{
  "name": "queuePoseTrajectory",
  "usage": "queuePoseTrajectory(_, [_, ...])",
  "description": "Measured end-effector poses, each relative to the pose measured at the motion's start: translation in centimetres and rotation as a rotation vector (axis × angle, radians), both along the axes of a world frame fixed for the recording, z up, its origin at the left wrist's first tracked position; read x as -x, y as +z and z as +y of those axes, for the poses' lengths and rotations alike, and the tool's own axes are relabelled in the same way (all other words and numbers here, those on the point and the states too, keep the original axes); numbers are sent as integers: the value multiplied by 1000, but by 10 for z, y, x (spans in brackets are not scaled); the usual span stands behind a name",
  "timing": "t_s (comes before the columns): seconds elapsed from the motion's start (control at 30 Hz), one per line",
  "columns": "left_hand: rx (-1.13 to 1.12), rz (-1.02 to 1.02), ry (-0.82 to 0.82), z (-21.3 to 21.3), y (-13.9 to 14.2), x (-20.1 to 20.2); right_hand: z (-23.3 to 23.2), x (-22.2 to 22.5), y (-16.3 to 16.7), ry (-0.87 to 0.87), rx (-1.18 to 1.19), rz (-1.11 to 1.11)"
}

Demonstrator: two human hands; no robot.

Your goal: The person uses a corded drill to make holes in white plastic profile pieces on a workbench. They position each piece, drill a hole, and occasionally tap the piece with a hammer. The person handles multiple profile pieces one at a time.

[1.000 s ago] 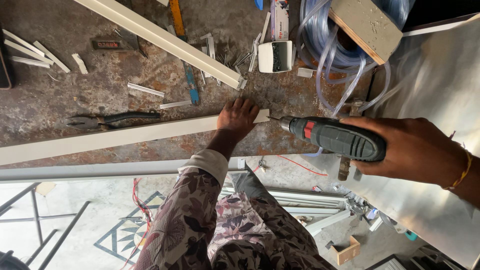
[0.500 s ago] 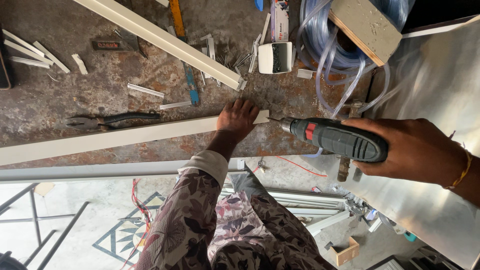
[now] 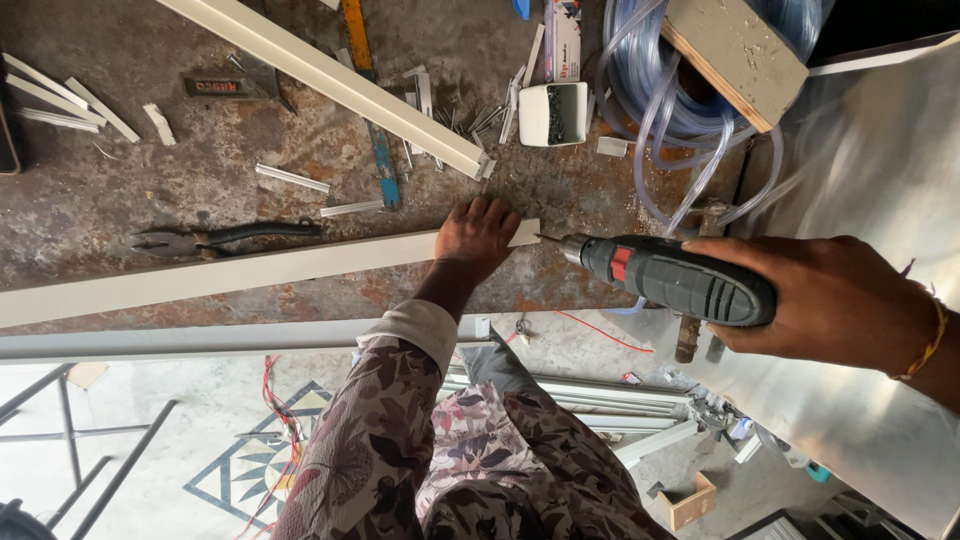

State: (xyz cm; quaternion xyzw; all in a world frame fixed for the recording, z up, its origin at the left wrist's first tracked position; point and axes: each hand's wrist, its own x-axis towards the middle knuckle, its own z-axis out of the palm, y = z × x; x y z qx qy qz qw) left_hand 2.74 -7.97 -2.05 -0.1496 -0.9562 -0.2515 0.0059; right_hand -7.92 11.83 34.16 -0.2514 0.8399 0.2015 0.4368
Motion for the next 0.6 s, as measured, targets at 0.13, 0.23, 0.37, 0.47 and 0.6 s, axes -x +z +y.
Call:
queuePoseTrajectory(0.13, [1,58,29,0,0,1,-2,1,1,-12,6,7])
queuePoseTrajectory(0.23, [-7,70,27,0,0,1,-4,1,2,-11,-5,3])
queuePoseTrajectory(0.37, [14,31,10,-1,0,1,-4,2,1,14,-32,18])
queuePoseTrajectory(0.47, [6,41,20,-1,0,1,-2,2,0,36,17,18])
queuePoseTrajectory(0.6, [-24,48,26,1,0,0,3,3,-2,34,16,4])
